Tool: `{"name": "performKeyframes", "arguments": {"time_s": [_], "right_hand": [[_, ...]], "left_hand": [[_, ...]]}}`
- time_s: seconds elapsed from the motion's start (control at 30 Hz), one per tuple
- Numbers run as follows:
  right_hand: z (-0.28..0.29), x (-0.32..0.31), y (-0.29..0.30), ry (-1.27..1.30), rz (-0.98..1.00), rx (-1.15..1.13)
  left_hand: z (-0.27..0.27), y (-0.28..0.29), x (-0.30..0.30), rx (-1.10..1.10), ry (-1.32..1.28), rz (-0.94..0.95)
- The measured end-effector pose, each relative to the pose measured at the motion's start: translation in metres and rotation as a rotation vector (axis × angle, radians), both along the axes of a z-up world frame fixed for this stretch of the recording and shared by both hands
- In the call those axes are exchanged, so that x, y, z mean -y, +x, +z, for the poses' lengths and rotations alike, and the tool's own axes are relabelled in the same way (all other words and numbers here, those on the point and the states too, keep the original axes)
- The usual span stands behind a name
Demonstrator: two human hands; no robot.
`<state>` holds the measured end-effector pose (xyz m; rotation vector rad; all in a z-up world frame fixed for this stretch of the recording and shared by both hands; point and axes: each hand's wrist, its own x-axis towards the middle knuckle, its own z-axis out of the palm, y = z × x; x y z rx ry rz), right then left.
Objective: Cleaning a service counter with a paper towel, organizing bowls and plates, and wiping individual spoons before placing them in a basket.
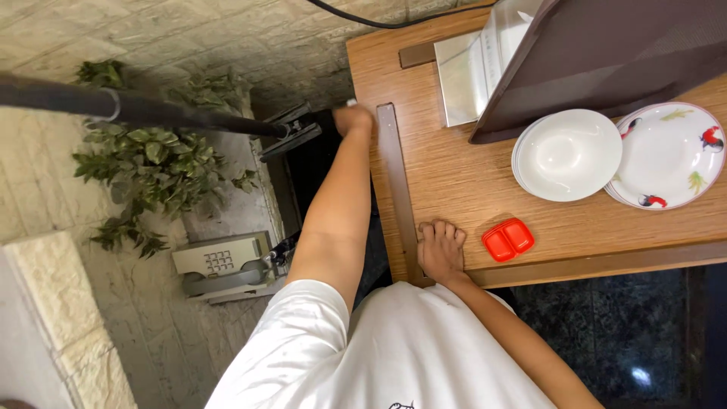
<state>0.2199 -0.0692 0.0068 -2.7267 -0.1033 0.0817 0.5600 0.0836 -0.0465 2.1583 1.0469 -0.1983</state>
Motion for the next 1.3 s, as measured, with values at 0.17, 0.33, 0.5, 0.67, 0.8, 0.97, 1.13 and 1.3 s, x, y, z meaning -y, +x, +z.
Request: {"name": "performKeyframes", "arguments": {"time_s": [0.17, 0.33, 0.5, 0.67, 0.8, 0.97, 1.13, 1.3], "right_hand": [[0.0, 0.001, -0.001, -0.001, -0.015, 0.001], [-0.002, -0.002, -0.003, -0.023, 0.0, 0.023], [-0.004, 0.0, -0.007, 0.006, 0.013, 0.083], [0.006, 0.008, -0.007, 0.118, 0.03, 0.062], [0.029, 0.013, -0.018, 0.21, 0.023, 0.016], [0.057, 0.029, -0.065, 0.334, 0.0, 0.086], [0.087, 0.061, -0.098, 0.658, -0.051, -0.02], [0.06, 0.124, -0.11, 0.889, -0.223, 0.085]], "left_hand": [[-0.042, -0.068, -0.024, 0.42, -0.662, 0.257], [-0.032, -0.158, -0.067, 0.327, -1.073, 0.444], [0.0, -0.227, -0.09, 0.414, -1.628, 0.298], [-0.009, -0.266, -0.092, 0.42, -1.729, 0.201], [-0.044, -0.293, -0.084, 0.2, -0.891, 0.129], [-0.031, -0.363, -0.08, -0.17, -0.166, -0.132], [-0.028, -0.403, -0.064, -0.384, 0.034, -0.231], [-0.021, -0.41, -0.033, 0.485, -0.368, -0.051]]}}
